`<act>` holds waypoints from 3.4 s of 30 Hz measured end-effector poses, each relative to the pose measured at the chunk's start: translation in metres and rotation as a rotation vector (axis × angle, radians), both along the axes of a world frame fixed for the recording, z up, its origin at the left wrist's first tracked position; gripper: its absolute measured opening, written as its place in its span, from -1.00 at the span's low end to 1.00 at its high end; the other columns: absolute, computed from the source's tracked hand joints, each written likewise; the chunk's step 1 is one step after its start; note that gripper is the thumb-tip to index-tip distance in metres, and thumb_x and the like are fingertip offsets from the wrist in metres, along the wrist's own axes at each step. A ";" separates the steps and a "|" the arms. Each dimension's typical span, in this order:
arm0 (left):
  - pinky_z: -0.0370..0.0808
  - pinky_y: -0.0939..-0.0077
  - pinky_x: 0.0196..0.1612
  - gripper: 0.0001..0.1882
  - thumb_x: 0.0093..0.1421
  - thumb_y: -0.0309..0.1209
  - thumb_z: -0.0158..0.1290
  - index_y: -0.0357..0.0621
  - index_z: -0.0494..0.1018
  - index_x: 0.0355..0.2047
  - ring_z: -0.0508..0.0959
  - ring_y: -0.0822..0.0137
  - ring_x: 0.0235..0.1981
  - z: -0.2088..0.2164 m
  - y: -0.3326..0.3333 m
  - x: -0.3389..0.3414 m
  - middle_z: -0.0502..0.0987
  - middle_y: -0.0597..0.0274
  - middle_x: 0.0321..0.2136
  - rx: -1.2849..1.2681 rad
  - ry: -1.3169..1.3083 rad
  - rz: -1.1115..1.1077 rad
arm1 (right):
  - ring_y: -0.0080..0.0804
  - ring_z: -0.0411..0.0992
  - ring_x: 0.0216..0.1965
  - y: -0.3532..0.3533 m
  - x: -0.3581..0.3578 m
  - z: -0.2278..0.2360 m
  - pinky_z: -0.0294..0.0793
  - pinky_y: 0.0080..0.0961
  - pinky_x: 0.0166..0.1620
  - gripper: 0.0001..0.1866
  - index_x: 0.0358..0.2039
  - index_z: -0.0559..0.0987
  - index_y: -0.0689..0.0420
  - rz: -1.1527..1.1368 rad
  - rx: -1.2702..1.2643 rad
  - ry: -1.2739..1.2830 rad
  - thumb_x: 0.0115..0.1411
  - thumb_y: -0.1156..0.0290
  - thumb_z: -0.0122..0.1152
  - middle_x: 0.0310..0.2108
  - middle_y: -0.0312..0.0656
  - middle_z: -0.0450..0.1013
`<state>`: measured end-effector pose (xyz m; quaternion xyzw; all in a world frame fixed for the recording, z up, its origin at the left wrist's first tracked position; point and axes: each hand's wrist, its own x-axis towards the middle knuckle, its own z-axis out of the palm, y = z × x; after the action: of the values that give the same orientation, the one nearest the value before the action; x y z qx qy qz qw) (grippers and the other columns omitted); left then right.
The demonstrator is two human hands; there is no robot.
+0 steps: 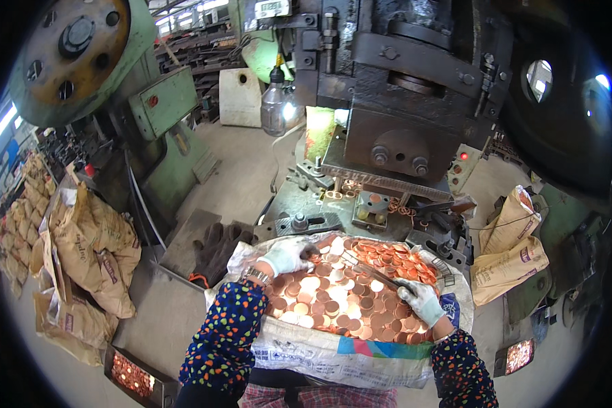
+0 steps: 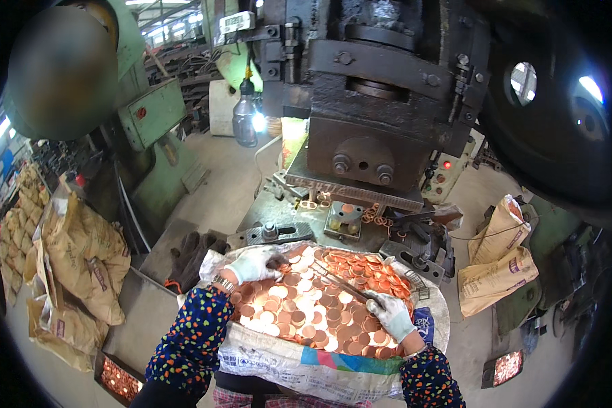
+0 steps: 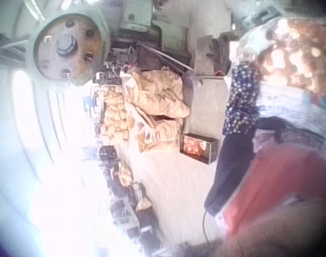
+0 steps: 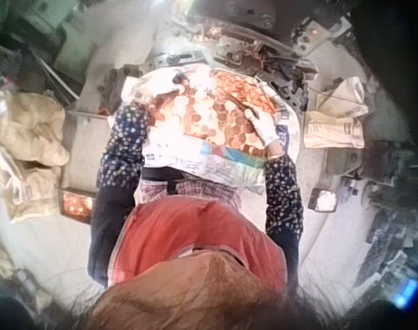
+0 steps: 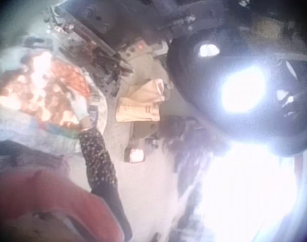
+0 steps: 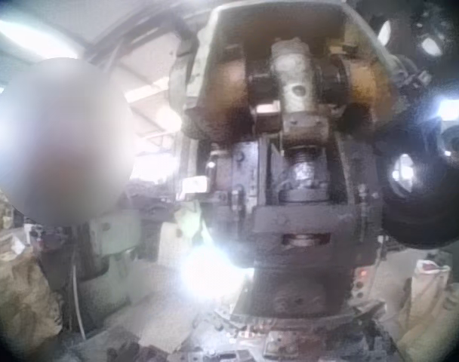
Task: The person repeatedly picks copper-colored metal discs from a large sack and places them into a press machine. The person uses both hands to handle the discs and a metal rod to assist with positioning. The task continues throughout the clip with the person maintaining a steady pace of feeding the machine.
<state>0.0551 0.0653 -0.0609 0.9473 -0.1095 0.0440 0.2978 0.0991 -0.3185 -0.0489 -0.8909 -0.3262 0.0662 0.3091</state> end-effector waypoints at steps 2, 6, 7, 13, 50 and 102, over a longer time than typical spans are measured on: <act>0.46 0.38 -0.07 -0.63 -0.03 -0.25 0.22 0.03 0.54 -0.17 0.53 0.20 -0.16 -0.001 0.002 0.002 0.53 0.18 -0.19 -0.051 0.082 -0.008 | -0.11 0.44 -0.13 0.001 0.000 -0.002 0.38 -0.26 -0.07 -0.61 -0.03 0.51 0.11 0.018 0.030 -0.041 0.25 0.15 -0.02 -0.19 -0.03 0.49; 0.46 0.39 -0.07 -0.59 -0.04 -0.20 0.25 -0.01 0.54 -0.16 0.53 0.23 -0.16 0.001 0.003 0.001 0.54 0.18 -0.21 -0.116 0.207 -0.043 | -0.11 0.45 -0.15 0.000 0.000 -0.004 0.38 -0.26 -0.06 -0.62 -0.04 0.51 0.12 0.037 0.032 -0.094 0.25 0.17 -0.03 -0.23 -0.02 0.50; 0.44 0.37 -0.02 -0.56 -0.04 -0.12 0.24 0.00 0.54 -0.15 0.51 0.22 -0.11 0.000 0.003 0.000 0.52 0.18 -0.17 -0.056 0.155 -0.068 | -0.11 0.45 -0.16 0.000 0.000 -0.004 0.38 -0.26 -0.07 -0.62 -0.04 0.51 0.12 0.019 0.019 -0.079 0.25 0.18 -0.03 -0.23 -0.03 0.50; 0.43 0.36 -0.05 -0.52 -0.05 -0.07 0.24 -0.05 0.52 -0.17 0.49 0.18 -0.12 -0.010 -0.019 -0.002 0.49 0.13 -0.15 0.120 0.086 0.045 | -0.13 0.45 -0.14 0.001 0.000 -0.009 0.39 -0.28 -0.06 -0.63 -0.05 0.52 0.12 -0.008 0.032 -0.079 0.25 0.18 0.00 -0.21 -0.03 0.50; 0.46 0.36 -0.12 -0.68 0.22 -0.07 -0.04 0.13 0.48 -0.09 0.52 0.19 -0.17 0.009 -0.037 -0.010 0.50 0.23 -0.22 -0.045 0.023 -0.136 | -0.04 0.47 -0.16 -0.027 0.057 0.060 0.45 -0.30 -0.11 -0.63 -0.07 0.52 0.15 -0.145 0.030 -0.144 0.23 0.20 0.02 -0.22 0.05 0.51; 0.49 0.48 -0.26 -0.72 0.11 -0.34 0.17 -0.22 0.46 -0.22 0.57 0.34 -0.40 0.019 -0.053 0.099 0.59 0.16 -0.39 -0.766 -0.083 0.326 | -0.14 0.49 -0.19 -0.033 0.019 -0.007 0.46 -0.27 -0.14 -0.63 -0.02 0.52 -0.04 -0.080 -0.050 -0.161 0.22 0.10 0.03 -0.20 -0.07 0.51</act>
<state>0.1544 0.0122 -0.0415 0.7703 0.0543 0.1664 0.6132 0.1185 -0.3513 -0.0557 -0.9130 -0.3125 -0.0101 0.2621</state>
